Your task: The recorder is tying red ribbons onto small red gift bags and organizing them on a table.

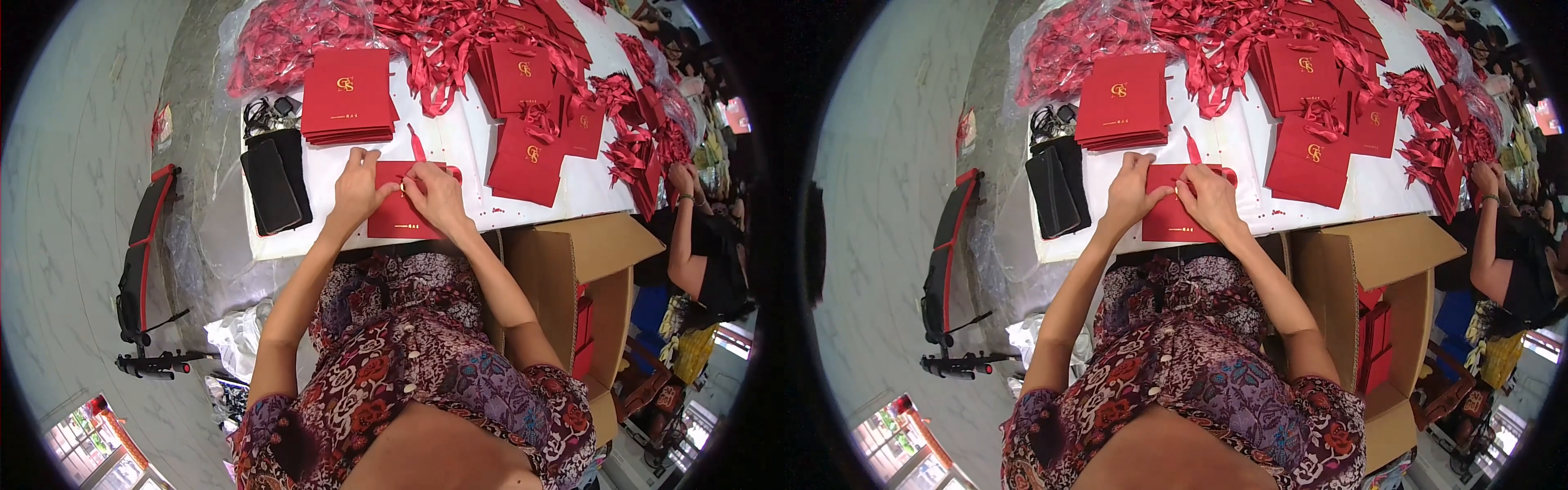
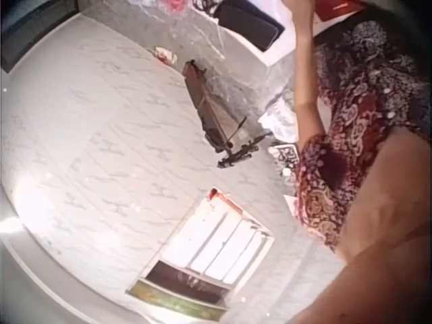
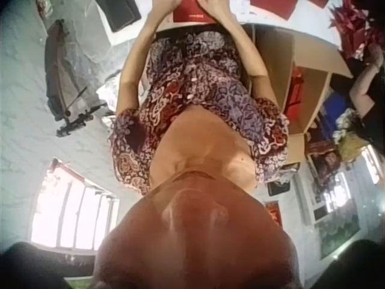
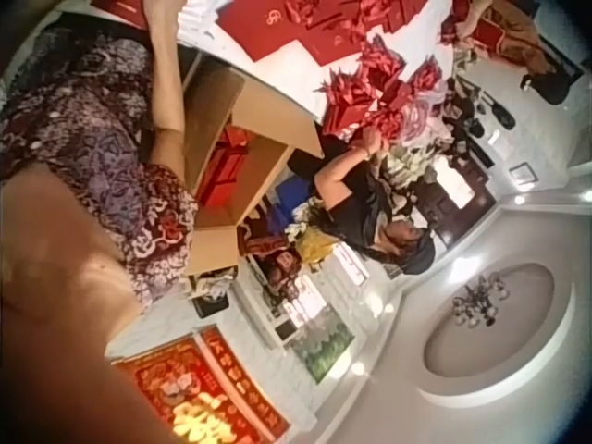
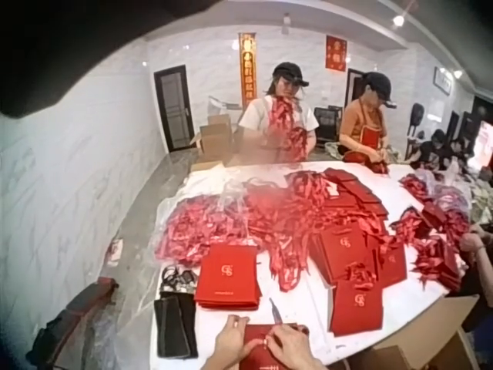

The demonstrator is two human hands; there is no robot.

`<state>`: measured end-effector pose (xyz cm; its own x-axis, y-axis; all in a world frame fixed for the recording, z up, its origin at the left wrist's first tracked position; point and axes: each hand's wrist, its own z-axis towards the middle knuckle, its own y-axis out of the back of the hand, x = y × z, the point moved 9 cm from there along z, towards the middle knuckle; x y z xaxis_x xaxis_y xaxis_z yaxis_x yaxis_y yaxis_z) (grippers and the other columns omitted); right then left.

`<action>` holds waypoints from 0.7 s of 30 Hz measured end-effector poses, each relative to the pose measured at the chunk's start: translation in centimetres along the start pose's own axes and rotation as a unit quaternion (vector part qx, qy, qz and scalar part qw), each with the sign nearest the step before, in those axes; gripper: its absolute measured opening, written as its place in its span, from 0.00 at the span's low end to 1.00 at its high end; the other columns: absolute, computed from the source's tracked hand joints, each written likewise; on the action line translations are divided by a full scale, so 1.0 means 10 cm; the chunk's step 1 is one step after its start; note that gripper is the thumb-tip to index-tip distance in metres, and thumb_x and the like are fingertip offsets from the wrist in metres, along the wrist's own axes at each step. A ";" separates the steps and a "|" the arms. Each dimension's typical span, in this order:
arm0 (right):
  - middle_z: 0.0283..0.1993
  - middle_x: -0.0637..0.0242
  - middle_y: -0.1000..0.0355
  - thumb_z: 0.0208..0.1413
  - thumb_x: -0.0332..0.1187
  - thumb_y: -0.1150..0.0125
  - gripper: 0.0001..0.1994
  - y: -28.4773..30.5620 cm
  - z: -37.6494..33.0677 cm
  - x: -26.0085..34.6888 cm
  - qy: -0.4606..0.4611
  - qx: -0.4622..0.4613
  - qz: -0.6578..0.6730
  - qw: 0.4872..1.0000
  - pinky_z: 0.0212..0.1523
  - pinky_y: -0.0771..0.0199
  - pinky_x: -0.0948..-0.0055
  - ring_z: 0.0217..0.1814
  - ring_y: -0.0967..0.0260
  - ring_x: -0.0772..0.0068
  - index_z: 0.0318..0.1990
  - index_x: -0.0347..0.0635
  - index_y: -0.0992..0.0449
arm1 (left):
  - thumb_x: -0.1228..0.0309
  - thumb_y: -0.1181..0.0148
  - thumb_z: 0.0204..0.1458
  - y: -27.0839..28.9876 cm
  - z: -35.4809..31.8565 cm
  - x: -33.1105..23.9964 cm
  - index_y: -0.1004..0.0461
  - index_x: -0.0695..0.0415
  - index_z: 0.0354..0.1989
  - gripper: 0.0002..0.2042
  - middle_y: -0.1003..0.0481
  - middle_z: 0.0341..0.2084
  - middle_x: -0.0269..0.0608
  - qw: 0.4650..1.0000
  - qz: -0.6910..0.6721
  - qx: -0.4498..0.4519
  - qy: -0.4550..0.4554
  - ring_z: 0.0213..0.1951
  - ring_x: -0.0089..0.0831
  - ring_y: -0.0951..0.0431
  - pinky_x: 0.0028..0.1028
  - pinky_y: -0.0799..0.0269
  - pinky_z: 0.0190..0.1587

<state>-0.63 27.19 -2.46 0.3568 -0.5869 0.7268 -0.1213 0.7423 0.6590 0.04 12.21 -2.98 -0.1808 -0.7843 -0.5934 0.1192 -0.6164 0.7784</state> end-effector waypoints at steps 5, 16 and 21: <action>0.33 0.59 0.25 0.56 0.33 0.38 0.07 -0.02 -0.01 -0.01 0.019 -0.007 -0.025 0.999 0.37 0.28 0.62 0.36 0.26 0.54 0.34 0.39 0.26 | 0.69 0.24 0.38 -0.01 -0.07 -0.02 0.29 0.62 0.47 0.27 0.31 0.42 0.49 0.996 -0.056 0.039 -0.062 0.41 0.50 0.25 0.39 0.26 0.42; 0.28 0.57 0.27 0.51 0.31 0.38 0.07 -0.12 -0.07 0.07 0.004 -0.006 0.006 1.000 0.28 0.30 0.57 0.27 0.28 0.51 0.30 0.39 0.28 | 0.78 0.34 0.42 0.02 -0.10 -0.22 0.32 0.60 0.39 0.16 0.28 0.34 0.49 0.993 -0.066 0.004 -0.092 0.37 0.49 0.25 0.41 0.28 0.38; 0.27 0.56 0.28 0.51 0.31 0.37 0.07 -0.10 -0.12 0.14 -0.024 -0.032 0.000 0.999 0.27 0.30 0.57 0.27 0.27 0.51 0.29 0.37 0.28 | 0.77 0.38 0.45 0.05 -0.14 -0.43 0.30 0.59 0.35 0.09 0.26 0.25 0.46 0.996 -0.002 -0.026 -0.090 0.32 0.47 0.24 0.41 0.28 0.35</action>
<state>1.13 26.04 -2.37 0.3125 -0.5998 0.7366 -0.0618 0.7610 0.6458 2.27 15.20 -0.30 -0.3526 -0.7592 -0.5470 0.1679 -0.6264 0.7612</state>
